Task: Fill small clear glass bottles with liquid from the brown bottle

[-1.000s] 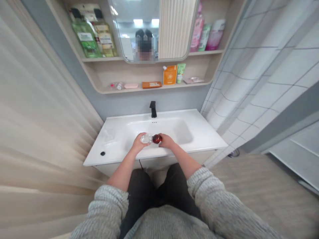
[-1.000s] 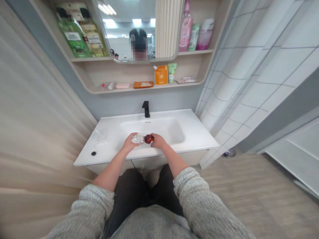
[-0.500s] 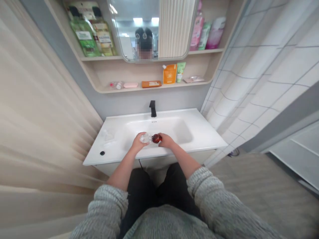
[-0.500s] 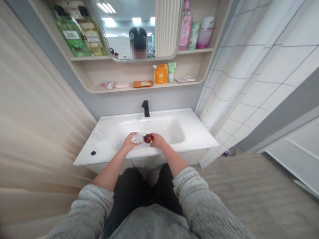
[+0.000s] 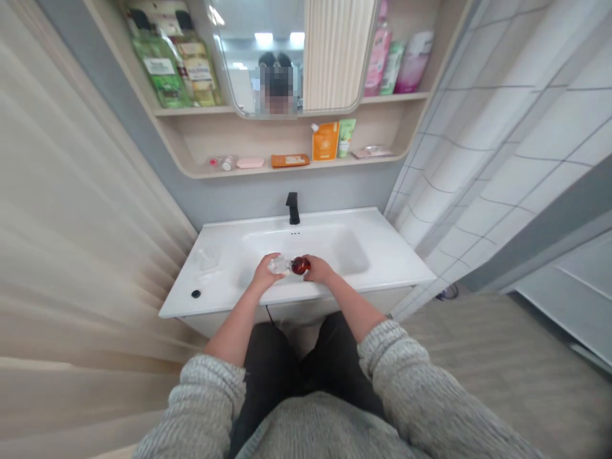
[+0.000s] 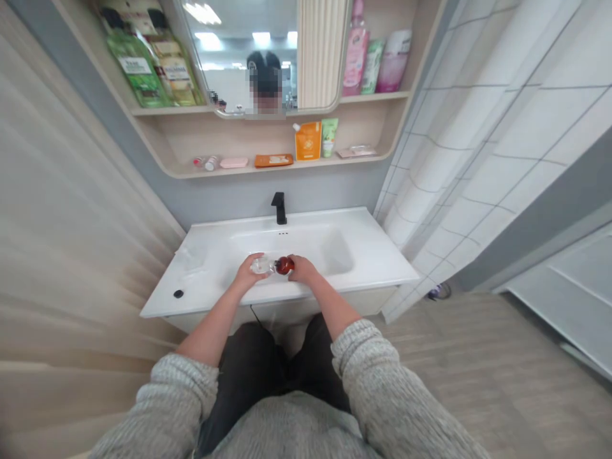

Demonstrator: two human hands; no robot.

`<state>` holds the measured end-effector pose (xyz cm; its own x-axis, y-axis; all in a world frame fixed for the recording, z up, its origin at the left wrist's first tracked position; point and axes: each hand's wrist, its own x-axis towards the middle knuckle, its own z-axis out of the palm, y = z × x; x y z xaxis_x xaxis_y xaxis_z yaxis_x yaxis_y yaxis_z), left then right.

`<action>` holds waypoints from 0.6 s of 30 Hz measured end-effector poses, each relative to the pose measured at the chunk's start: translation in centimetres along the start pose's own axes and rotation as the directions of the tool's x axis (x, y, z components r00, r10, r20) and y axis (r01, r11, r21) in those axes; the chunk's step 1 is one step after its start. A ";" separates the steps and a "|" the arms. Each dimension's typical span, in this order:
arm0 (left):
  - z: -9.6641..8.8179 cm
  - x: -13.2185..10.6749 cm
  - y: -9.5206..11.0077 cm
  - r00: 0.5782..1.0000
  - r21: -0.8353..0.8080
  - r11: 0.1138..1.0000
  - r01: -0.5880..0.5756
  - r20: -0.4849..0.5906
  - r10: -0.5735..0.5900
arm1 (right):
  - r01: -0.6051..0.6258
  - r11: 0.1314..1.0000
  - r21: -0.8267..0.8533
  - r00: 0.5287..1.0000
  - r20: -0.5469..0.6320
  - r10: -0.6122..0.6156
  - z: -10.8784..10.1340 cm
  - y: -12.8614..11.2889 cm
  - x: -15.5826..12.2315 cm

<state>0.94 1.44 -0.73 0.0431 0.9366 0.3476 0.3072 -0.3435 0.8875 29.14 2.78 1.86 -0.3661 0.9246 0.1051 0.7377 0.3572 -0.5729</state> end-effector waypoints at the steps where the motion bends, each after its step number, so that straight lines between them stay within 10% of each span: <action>1: 0.0 0.0 0.0 1.000 0.000 1.000 0.004 0.002 -0.004 | -0.001 1.000 -0.001 1.000 0.000 0.001 0.0 0.0 0.0; 18: 0.2 0.2 -0.8 1.000 -0.010 1.000 0.008 -0.001 -0.008 | 0.004 1.000 -0.014 1.000 -0.002 -0.004 0.2 0.3 0.1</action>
<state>0.83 1.89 -1.48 0.0394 0.9392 0.3411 0.2977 -0.3369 0.8932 29.17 2.93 1.52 -0.3678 0.9234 0.1095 0.7438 0.3628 -0.5614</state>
